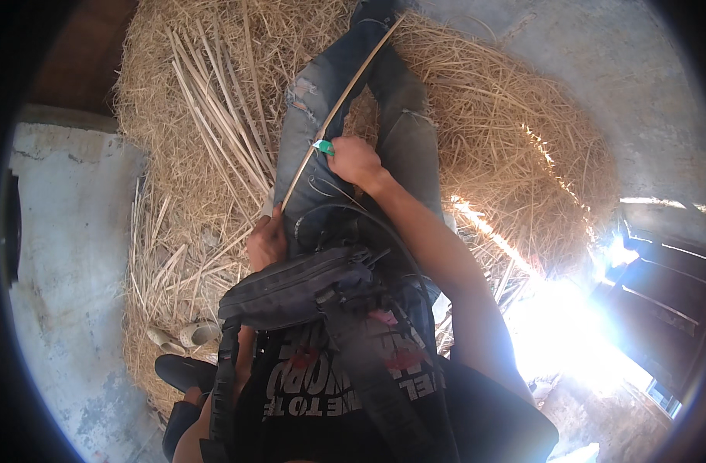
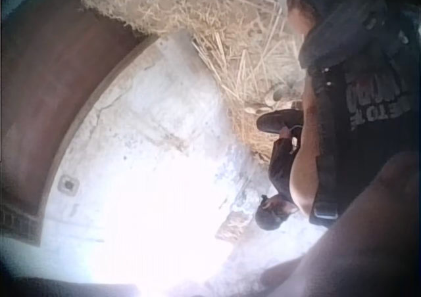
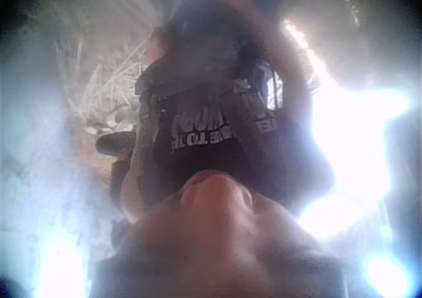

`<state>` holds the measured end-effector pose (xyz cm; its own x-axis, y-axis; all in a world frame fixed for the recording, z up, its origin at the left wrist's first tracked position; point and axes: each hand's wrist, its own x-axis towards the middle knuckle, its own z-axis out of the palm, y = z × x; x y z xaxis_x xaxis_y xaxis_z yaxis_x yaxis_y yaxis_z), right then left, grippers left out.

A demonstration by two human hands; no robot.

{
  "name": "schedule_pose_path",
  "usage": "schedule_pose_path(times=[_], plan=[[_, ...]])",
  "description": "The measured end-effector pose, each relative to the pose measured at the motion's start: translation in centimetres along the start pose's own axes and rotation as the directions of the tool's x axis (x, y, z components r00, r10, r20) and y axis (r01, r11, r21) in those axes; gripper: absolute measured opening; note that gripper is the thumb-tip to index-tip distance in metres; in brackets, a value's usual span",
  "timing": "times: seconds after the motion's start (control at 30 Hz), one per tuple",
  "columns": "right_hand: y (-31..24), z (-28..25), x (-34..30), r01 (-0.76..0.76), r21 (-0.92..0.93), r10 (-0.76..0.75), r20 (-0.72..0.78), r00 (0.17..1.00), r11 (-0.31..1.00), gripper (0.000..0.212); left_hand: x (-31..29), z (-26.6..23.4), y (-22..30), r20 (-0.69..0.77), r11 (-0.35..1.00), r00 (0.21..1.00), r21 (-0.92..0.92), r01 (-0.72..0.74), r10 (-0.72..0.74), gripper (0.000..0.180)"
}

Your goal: The person uses a utility knife to shave thin layers off a bamboo strip while sitting above a pile of straw.

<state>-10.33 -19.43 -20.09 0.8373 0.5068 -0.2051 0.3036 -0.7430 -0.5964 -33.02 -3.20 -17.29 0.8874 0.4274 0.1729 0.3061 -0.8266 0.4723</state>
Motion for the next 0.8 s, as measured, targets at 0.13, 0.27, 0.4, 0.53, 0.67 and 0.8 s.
schedule_pose_path(times=[0.13, 0.27, 0.4, 0.53, 0.67, 0.8], plan=[[0.7, 0.1, -0.3, 0.043, 0.125, -0.041, -0.016, 0.999, 0.991, 0.030, 0.3, 0.3, 0.1, -0.016, 1.000, 1.000, -0.010, 0.002, -0.002, 0.025], [1.0, 0.1, -0.1, -0.009, 0.136, 0.051, -0.306, 0.951, 0.991, 0.027, 0.1, 0.0, 0.1, -0.021, 1.000, 1.000, 0.008, 0.005, -0.005, 0.027], [0.2, -0.5, 0.2, -0.085, 0.049, 0.096, -0.302, 0.948, 0.995, 0.027, 0.1, 0.0, 0.2, -0.030, 1.000, 0.999, 0.015, -0.014, 0.014, 0.028], [-0.2, -0.5, 0.0, -0.113, 0.008, 0.113, -0.181, 0.977, 0.994, 0.027, 0.0, 0.3, 0.4, -0.028, 0.999, 0.999, 0.045, -0.017, 0.019, 0.028], [-0.4, 0.0, 0.4, -0.073, 0.018, 0.074, -0.102, 0.992, 0.997, 0.027, -0.4, -0.2, -0.2, -0.005, 0.999, 1.000, 0.042, 0.003, -0.003, 0.029], [1.0, -0.2, 0.5, 0.023, -0.019, -0.023, -0.029, 0.999, 1.000, 0.027, -0.4, 0.2, -0.2, 0.013, 1.000, 1.000, 0.020, 0.015, -0.015, 0.029]])
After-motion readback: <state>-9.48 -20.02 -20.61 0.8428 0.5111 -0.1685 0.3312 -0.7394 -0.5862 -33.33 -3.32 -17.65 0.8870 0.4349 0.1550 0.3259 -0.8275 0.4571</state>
